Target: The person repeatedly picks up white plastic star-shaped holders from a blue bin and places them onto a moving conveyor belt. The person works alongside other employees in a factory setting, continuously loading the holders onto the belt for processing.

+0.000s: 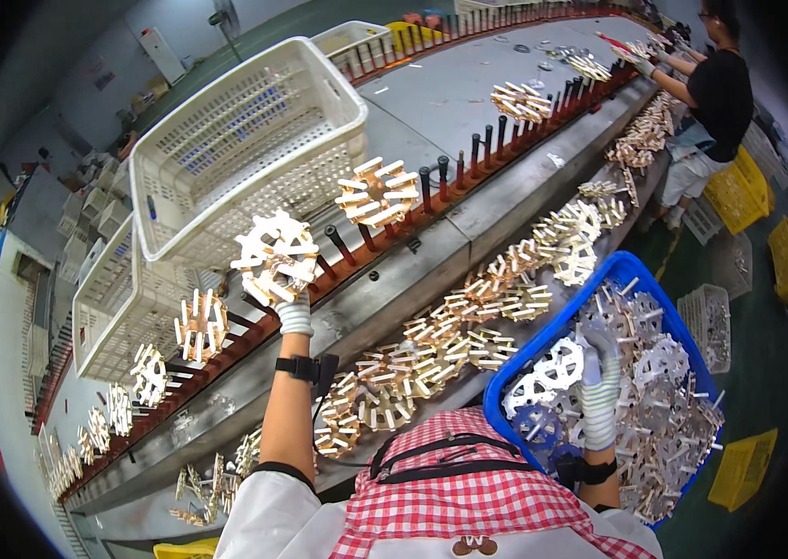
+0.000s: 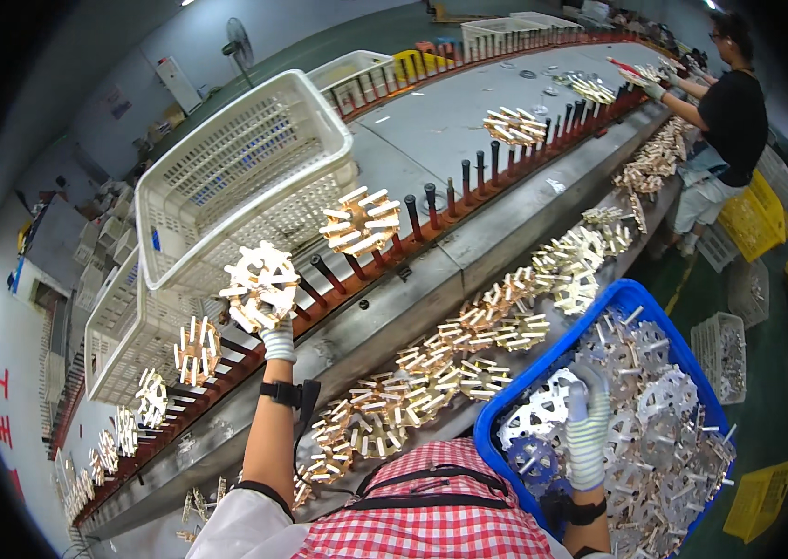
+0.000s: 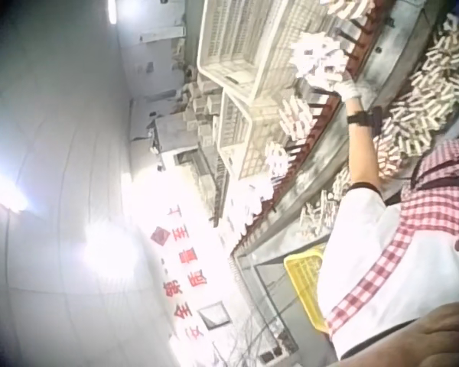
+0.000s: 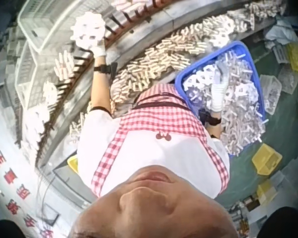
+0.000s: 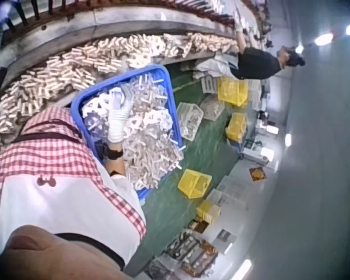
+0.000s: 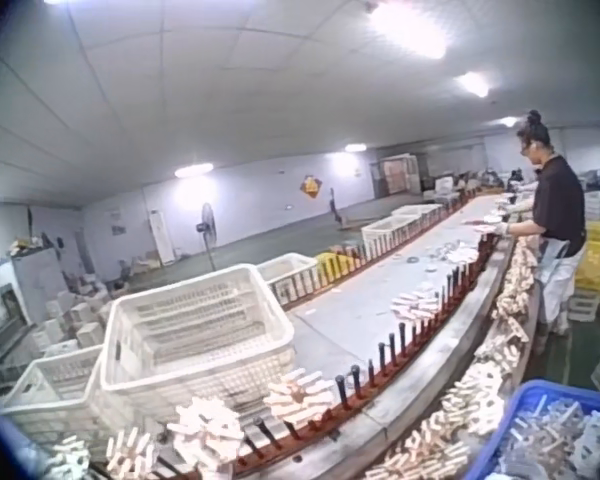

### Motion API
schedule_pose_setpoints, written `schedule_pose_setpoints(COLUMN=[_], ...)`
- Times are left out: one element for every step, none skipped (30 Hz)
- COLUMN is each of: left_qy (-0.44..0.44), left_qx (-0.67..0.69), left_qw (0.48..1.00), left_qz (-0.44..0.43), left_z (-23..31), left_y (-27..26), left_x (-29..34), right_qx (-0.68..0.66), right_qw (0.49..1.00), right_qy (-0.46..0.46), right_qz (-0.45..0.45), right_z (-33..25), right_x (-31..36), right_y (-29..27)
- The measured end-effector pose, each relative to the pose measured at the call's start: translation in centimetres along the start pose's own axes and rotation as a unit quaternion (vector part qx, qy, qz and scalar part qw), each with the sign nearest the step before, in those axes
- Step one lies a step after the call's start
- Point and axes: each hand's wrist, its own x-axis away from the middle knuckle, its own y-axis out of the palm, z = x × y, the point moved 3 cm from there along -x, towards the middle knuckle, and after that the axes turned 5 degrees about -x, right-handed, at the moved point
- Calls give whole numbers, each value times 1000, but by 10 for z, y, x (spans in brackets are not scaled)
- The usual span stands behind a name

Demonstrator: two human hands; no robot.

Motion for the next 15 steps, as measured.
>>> schedule_pose_setpoints(left_qy=[-7, -13, -15, -18, -19, -19, -19, -15, -12, -4, -8, -10, -9, -5, 1], left_qx=[-38, -69, -83, -95, -106, -111, -119, -128, -140, -169, -238, -270, -282, -293, -308], left_qw=[999, 998, 996, 995, 994, 994, 993, 992, 990, 985, 970, 962, 958, 955, 950], left_qz=[-1, 1, -4, -6, -5, -6, -6, -2, 4, 17, 36, 47, 50, 51, 48], left_z=[-14, -27, -36, -43, -50, -58, -63, -69, -78, -85, -96, -110, -129, -149, -172], left_y=[-1, -2, 1, 1, 2, 3, 6, 7, 9, 12, 7, 3, -3, -8, -12], left_x=[-10, -16, -20, -23, -26, -27, -32, -37, -41, -41, -45, -47, -49, -47, -47], right_qx=[-4, -20, -33, -55, -79, -76, -73, -75, -72, -66, -46, -25, -3, 46, 57], right_qw=[1000, 999, 998, 997, 994, 994, 994, 994, 993, 992, 992, 992, 991, 994, 994], right_qy=[18, 30, 43, 53, 72, 75, 77, 82, 93, 105, 115, 126, 136, 92, 78], right_qz=[6, 10, 17, 17, 26, 25, 26, 22, 18, 18, 13, 9, 14, 22, 44], right_z=[11, 24, 36, 41, 43, 44, 45, 53, 66, 69, 70, 63, 62, 69, 88], right_x=[6, 10, 14, 16, 17, 21, 23, 24, 25, 27, 29, 24, 27, 27, 28], right_y=[-2, -4, -5, -6, -4, -4, -3, 0, -1, -6, -10, -13, -13, -23, -33])
